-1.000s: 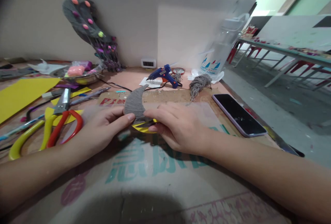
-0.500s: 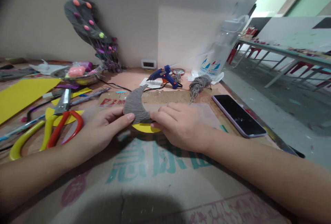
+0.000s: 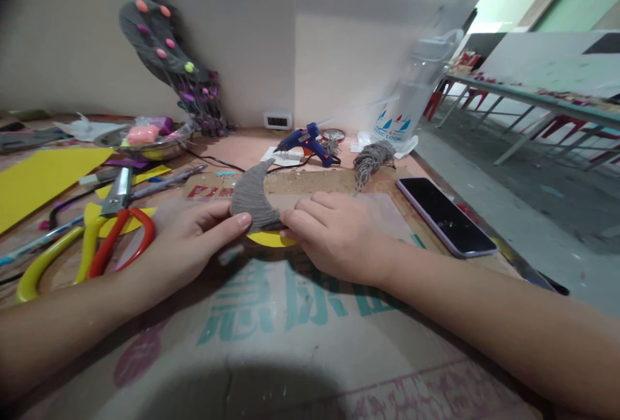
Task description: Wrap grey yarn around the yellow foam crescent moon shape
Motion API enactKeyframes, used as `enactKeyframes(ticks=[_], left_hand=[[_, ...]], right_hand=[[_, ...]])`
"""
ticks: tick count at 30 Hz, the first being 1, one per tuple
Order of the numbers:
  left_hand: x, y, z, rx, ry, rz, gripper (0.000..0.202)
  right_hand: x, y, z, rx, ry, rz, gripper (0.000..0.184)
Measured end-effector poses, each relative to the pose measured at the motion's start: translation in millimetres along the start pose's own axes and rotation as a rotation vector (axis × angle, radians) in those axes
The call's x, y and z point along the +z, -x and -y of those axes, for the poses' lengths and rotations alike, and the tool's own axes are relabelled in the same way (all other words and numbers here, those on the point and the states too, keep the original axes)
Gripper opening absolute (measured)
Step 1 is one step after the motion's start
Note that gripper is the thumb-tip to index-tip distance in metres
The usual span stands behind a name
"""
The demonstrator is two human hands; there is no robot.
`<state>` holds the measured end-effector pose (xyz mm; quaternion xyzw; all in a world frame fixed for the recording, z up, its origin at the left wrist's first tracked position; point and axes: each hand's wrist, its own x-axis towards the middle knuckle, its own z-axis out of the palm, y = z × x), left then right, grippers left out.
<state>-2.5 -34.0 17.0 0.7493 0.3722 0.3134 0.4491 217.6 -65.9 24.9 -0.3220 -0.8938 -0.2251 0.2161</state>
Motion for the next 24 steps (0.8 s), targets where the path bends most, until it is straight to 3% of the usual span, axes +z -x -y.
enactKeyframes(ticks=[6,16,24], left_hand=[[-0.6,1.6,1.5,-0.026,0.009,-0.002,0.030],[-0.8,1.1,0.7,0.011,-0.006,-0.001,0.029],[0.0,1.8,-1.8,0.017,-0.005,-0.007,0.027]], right_hand=[[0.1,-0.8,-0.2,-0.007,0.008,0.006,0.018],[-0.1,1.0,-0.9,0.080,-0.177,0.028,0.017],[-0.7,-0.4,-1.4,0.072,-0.124,0.024,0.019]])
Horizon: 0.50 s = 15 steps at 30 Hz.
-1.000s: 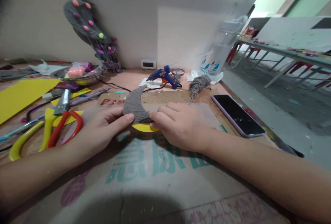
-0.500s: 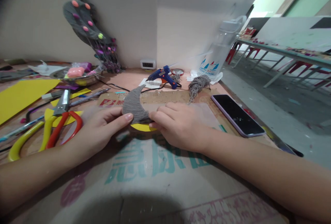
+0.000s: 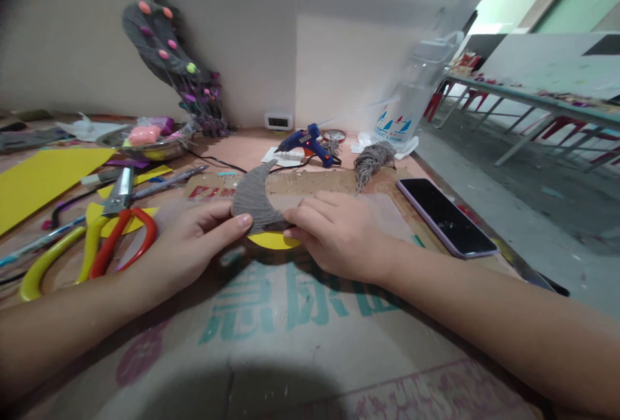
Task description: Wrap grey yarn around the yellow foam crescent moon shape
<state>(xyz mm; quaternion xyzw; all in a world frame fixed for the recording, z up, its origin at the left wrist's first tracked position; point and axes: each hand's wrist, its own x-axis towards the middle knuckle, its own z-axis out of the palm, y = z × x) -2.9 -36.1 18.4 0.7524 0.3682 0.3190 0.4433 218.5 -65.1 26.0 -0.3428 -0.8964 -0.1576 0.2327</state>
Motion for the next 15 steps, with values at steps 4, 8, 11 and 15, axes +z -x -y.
enactKeyframes(ticks=[4,8,11,15], left_hand=[[-0.2,-0.4,-0.3,-0.001,-0.009,0.011,0.028],[-0.1,-0.6,-0.7,0.000,-0.006,0.010,0.028],[0.5,-1.1,-0.8,0.001,0.023,0.015,0.026],[0.6,-1.3,0.8,-0.025,0.037,0.022,0.028]], right_hand=[[-0.2,-0.8,-0.2,-0.039,0.028,-0.028,0.019],[0.6,0.0,-0.7,-0.056,0.051,-0.046,0.017],[0.7,0.2,-0.9,-0.078,0.092,-0.046,0.017],[0.0,-0.3,-0.2,-0.099,0.108,-0.044,0.017]])
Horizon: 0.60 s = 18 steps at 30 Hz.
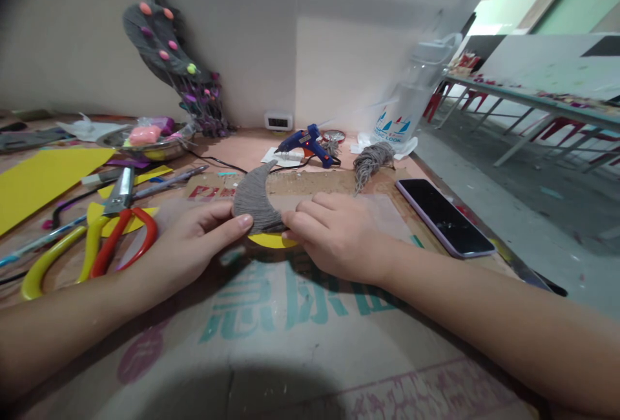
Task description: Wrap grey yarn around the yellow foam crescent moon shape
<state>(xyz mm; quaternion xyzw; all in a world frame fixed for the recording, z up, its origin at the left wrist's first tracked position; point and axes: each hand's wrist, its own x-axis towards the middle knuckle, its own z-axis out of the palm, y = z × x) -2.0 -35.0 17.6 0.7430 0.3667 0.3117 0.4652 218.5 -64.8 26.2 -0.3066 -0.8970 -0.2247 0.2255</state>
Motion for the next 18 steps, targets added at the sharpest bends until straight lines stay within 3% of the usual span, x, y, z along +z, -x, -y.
enactKeyframes(ticks=[18], left_hand=[[-0.3,-0.1,5.0,-0.004,0.121,0.045,0.024]], right_hand=[[2.1,0.5,-0.1,0.006,-0.017,-0.028,0.018]])
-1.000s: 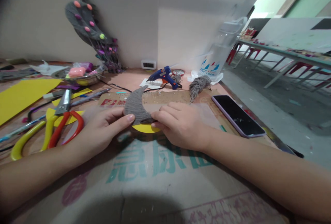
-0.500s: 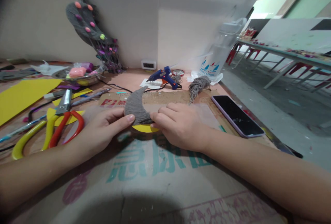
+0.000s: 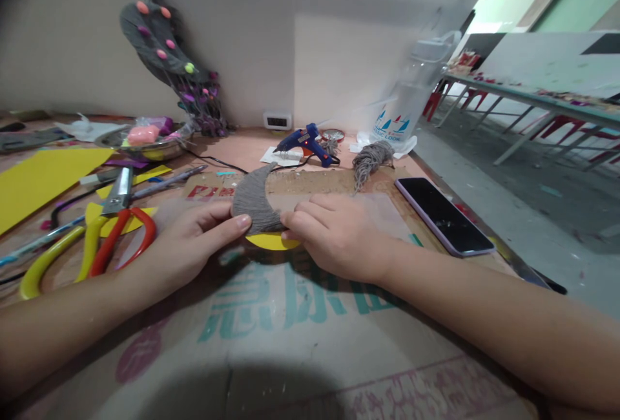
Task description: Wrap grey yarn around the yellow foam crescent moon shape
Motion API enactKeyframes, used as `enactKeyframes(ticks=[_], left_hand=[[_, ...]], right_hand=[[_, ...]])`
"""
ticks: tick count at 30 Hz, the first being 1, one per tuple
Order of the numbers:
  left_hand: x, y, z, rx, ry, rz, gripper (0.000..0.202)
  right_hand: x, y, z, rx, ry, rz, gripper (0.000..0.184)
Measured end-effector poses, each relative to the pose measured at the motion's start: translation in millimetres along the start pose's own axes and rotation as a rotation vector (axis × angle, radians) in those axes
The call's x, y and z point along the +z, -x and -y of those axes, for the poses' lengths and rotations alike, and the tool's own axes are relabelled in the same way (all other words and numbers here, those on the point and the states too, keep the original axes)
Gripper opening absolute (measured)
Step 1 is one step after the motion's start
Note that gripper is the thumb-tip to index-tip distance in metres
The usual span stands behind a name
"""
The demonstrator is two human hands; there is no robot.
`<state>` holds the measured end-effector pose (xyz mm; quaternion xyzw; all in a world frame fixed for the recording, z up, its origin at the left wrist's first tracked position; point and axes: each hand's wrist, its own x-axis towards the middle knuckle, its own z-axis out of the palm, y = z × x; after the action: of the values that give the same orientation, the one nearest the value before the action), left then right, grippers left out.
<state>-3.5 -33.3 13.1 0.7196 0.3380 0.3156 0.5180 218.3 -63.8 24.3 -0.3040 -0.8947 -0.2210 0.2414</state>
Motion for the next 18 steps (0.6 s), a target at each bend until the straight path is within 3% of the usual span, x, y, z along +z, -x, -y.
enactKeyframes(ticks=[9,18], left_hand=[[-0.8,0.7,-1.3,0.003,-0.098,-0.047,0.027],[1.1,-0.3,-3.3,0.024,-0.107,-0.046,0.028]], right_hand=[[-2.6,-2.1,1.6,0.093,-0.089,0.035,0.017],[-1.8,-2.1,2.9,0.034,-0.022,0.023,0.017]])
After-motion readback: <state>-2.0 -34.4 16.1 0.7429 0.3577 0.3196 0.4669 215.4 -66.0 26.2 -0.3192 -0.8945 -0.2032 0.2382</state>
